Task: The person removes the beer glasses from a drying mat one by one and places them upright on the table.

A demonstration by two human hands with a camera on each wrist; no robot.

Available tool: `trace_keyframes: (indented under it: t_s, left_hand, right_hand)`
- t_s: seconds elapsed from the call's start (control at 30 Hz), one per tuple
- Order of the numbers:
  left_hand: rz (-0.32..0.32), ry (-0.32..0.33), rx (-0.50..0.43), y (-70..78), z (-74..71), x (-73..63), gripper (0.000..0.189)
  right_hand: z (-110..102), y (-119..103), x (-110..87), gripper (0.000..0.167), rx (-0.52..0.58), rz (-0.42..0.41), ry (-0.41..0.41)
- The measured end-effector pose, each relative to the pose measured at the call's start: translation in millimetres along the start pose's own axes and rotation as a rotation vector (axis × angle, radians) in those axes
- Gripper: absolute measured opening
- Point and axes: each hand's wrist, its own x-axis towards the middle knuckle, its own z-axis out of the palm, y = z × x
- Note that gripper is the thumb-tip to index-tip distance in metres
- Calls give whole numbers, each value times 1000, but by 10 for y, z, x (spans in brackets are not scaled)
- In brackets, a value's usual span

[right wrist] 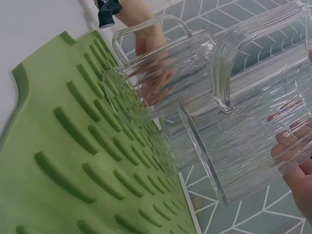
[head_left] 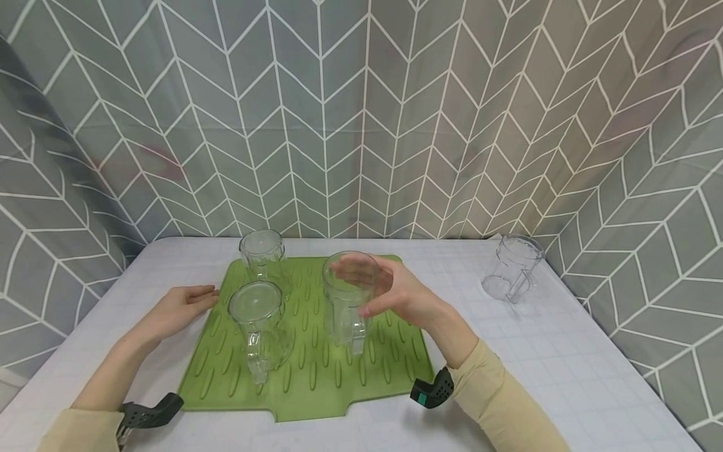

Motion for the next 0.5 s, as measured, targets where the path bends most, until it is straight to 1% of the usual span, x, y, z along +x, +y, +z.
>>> trace_keyframes:
  t_s: [0.2,0.5]
  left_hand:
    - [-8,-3,0,11,-5,1,67]
    - [2,5,21,-11,-17,19,64]
  right_hand:
    - [-44,12,-5,76,-11,0,-2]
    - [-133,18,-26,79,-19,22,54]
